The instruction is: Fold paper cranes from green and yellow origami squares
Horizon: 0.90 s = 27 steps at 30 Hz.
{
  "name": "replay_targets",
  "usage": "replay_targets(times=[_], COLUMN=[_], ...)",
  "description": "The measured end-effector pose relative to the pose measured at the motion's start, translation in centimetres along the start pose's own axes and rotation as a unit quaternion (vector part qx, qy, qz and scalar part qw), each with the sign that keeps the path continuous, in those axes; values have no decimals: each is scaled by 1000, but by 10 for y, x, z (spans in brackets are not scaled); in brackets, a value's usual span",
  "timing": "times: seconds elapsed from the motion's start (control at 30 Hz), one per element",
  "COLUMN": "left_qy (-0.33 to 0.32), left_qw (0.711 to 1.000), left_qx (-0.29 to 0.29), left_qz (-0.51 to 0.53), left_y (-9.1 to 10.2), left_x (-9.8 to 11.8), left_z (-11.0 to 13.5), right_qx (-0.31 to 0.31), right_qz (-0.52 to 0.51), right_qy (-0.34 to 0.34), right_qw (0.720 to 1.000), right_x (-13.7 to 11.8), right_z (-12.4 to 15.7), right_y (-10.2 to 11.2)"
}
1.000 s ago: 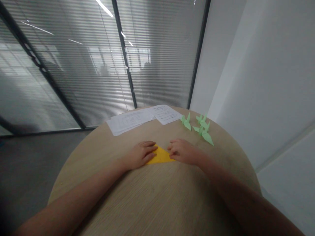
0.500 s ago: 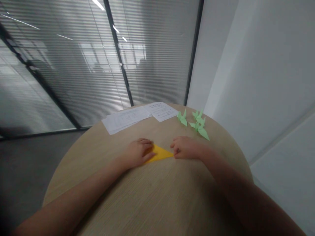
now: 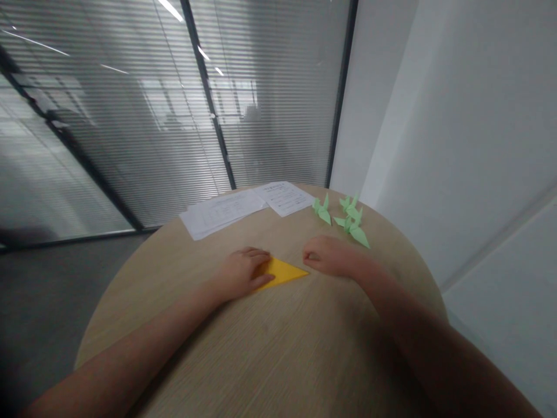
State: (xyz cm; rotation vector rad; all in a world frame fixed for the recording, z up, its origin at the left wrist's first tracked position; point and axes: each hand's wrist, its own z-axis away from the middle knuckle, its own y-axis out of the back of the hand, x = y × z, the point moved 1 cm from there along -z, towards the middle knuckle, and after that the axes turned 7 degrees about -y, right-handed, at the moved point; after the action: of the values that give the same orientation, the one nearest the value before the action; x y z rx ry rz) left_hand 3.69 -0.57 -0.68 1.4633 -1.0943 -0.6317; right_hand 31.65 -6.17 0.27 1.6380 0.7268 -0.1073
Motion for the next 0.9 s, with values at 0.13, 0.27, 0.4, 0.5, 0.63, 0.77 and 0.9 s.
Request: replay_targets(times=[0.13, 0.27, 0.4, 0.5, 0.63, 0.77, 0.9], left_qy=[-8, -24, -31, -42, -44, -29, -12], left_qw=[1000, 1000, 999, 999, 999, 999, 999], left_qx=[9, 5, -9, -13, -12, -5, -1], left_qz=[2, -6, -23, -26, -28, -35, -49], left_y=[-3, -5, -6, -6, -6, -5, -2], left_x=[-3, -4, -2, -1, 1, 2, 1], left_z=[1, 2, 3, 4, 4, 3, 3], right_qx=[-13, -34, -47, -56, -59, -75, -93], right_qz=[38, 58, 61, 69, 63, 66, 65], right_qy=[42, 62, 64, 72, 60, 42, 42], right_qw=[998, 996, 995, 993, 994, 994, 993], right_x=[-11, -11, -9, -9, -10, -12, -14], right_z=[-6, -7, -7, -8, -8, -6, -5], right_y=[-10, -25, -34, -38, -39, -35, -27])
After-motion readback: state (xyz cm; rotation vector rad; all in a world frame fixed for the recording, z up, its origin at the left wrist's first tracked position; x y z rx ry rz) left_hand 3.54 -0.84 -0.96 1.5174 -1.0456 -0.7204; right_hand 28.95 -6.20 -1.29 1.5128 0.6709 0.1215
